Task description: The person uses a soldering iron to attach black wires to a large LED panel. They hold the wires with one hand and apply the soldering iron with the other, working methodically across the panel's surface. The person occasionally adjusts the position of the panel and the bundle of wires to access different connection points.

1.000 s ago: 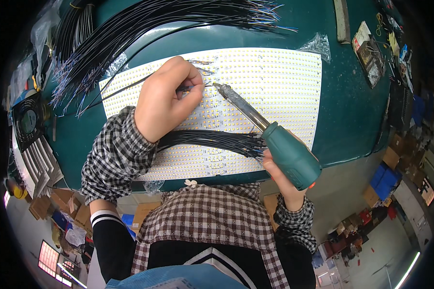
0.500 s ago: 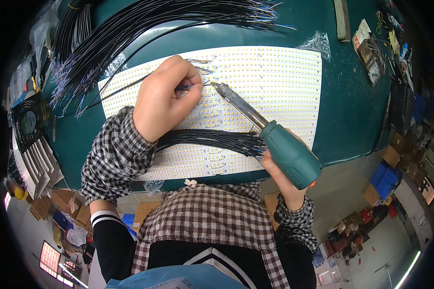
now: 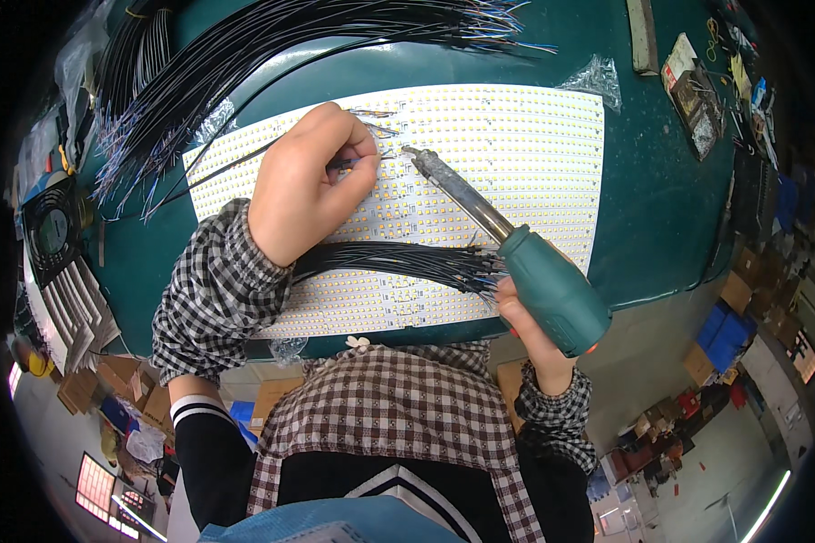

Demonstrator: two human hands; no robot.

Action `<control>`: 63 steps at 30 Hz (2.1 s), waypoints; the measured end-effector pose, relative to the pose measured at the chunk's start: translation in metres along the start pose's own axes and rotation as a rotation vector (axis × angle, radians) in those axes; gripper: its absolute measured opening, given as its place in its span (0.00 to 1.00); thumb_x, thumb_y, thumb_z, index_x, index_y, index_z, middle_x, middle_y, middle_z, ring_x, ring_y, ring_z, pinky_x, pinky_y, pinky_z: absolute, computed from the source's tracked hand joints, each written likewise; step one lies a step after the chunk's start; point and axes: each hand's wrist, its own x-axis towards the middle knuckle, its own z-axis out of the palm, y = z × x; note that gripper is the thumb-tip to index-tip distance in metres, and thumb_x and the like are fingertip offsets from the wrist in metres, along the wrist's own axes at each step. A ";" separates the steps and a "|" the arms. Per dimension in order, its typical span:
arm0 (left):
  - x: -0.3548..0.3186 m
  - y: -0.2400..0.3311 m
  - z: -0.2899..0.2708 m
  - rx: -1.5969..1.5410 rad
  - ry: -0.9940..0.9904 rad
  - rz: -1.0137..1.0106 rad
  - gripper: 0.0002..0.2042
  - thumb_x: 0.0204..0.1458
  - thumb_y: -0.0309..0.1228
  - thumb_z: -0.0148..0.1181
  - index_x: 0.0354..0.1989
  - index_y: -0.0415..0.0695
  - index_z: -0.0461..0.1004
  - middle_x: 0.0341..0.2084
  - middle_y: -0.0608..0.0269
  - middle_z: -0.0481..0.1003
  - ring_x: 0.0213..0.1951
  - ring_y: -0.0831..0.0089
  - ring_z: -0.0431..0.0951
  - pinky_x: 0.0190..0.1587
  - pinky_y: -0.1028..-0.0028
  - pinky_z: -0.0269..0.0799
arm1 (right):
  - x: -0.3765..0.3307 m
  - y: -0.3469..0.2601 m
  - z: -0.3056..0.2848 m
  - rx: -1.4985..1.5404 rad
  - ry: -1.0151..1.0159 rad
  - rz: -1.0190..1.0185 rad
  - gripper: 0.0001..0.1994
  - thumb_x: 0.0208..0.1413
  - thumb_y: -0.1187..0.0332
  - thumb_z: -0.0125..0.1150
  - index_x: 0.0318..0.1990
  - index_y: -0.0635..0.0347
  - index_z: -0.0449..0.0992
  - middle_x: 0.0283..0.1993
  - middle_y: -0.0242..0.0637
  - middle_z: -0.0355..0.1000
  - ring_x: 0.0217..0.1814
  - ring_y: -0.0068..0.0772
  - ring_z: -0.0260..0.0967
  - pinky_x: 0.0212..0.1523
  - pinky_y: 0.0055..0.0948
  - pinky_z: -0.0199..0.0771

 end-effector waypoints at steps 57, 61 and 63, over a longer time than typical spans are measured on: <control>0.019 0.002 -0.004 0.025 -0.161 -0.034 0.03 0.45 0.25 0.59 0.25 0.40 0.72 0.26 0.53 0.74 0.30 0.52 0.77 0.34 0.58 0.72 | 0.000 -0.005 0.005 -0.050 0.062 0.047 0.18 0.53 0.71 0.67 0.48 0.73 0.75 0.38 0.43 0.78 0.36 0.33 0.77 0.40 0.30 0.79; 0.019 0.001 -0.004 0.029 -0.159 -0.030 0.03 0.45 0.25 0.59 0.25 0.40 0.72 0.26 0.53 0.74 0.30 0.52 0.77 0.34 0.58 0.72 | -0.001 -0.007 0.009 -0.030 0.114 0.040 0.17 0.55 0.64 0.66 0.42 0.72 0.77 0.37 0.44 0.77 0.34 0.35 0.76 0.38 0.31 0.78; 0.019 0.001 -0.003 0.026 -0.158 -0.032 0.03 0.45 0.25 0.59 0.25 0.40 0.72 0.26 0.53 0.74 0.30 0.52 0.77 0.34 0.58 0.72 | -0.001 -0.008 0.010 -0.015 0.129 0.051 0.16 0.55 0.64 0.66 0.42 0.72 0.77 0.36 0.43 0.77 0.34 0.35 0.76 0.38 0.31 0.78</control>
